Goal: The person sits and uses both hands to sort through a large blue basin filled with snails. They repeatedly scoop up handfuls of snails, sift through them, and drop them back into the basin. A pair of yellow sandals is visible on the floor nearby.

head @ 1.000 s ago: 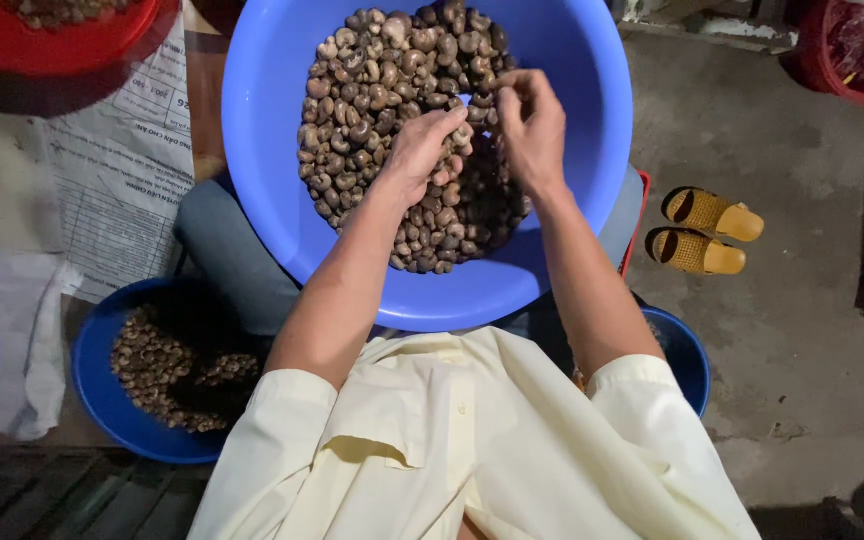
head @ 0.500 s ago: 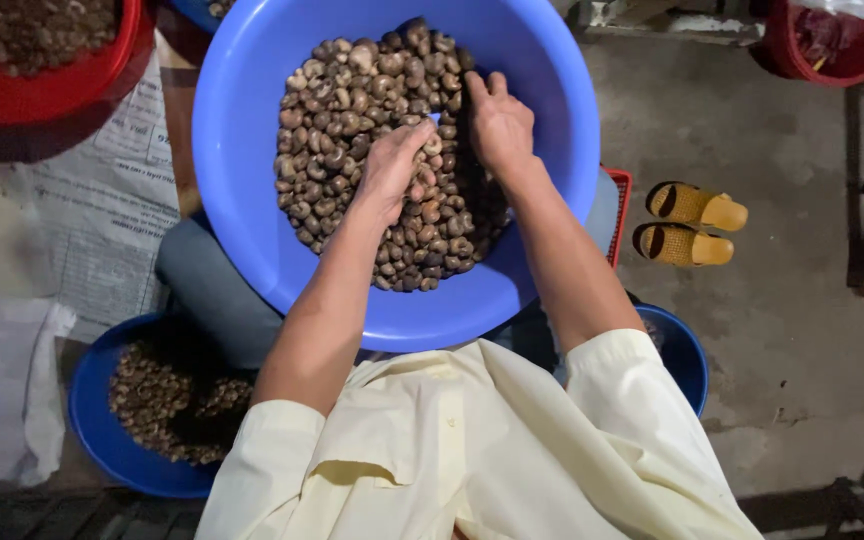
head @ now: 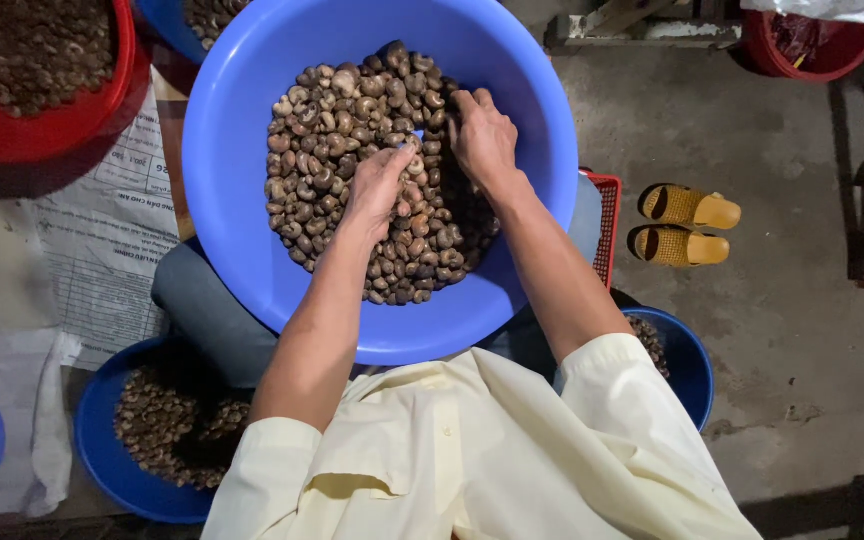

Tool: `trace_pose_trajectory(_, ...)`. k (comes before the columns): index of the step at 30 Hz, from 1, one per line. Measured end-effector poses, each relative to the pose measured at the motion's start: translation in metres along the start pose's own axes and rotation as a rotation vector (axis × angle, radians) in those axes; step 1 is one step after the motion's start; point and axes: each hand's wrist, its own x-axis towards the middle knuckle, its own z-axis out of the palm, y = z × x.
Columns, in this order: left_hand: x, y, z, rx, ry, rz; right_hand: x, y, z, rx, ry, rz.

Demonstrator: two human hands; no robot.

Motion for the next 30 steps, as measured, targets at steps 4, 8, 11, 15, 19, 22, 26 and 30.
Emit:
trace_pose_trajectory(4, 0.005, -0.001, -0.001, 0.019, 0.024, -0.03, -0.013, -0.027, -0.022, 0.139, 0.088, -0.027)
trace_pose_trajectory(8, 0.061, -0.055, -0.034, 0.041, 0.056, 0.001, -0.04, -0.044, -0.022, 0.599, -0.104, -0.052)
trace_pose_trajectory(11, 0.045, -0.046, -0.025, 0.088, 0.054, 0.047, -0.062, -0.062, -0.036, 0.777, -0.219, -0.08)
trace_pose_trajectory(15, 0.004, -0.01, 0.002, -0.045, 0.057, 0.006, -0.067, -0.058, -0.021, 0.888, -0.1, 0.038)
trace_pose_trajectory(19, 0.011, -0.021, -0.006, -0.022, -0.048, 0.078, -0.073, -0.053, -0.002, 0.983, 0.056, 0.324)
trace_pose_trajectory(22, 0.022, -0.033, 0.002, 0.073, 0.039, 0.243, -0.077, -0.055, 0.009, 1.434, -0.097, 0.876)
trace_pose_trajectory(26, 0.009, -0.034, 0.009, 0.441, 0.041, 0.521, -0.077, -0.053, 0.015, 1.626, -0.398, 0.846)
trace_pose_trajectory(30, -0.007, -0.019, 0.01, 0.48, 0.01, 0.621, -0.072, -0.075, -0.009, 1.694, -0.267, 0.893)
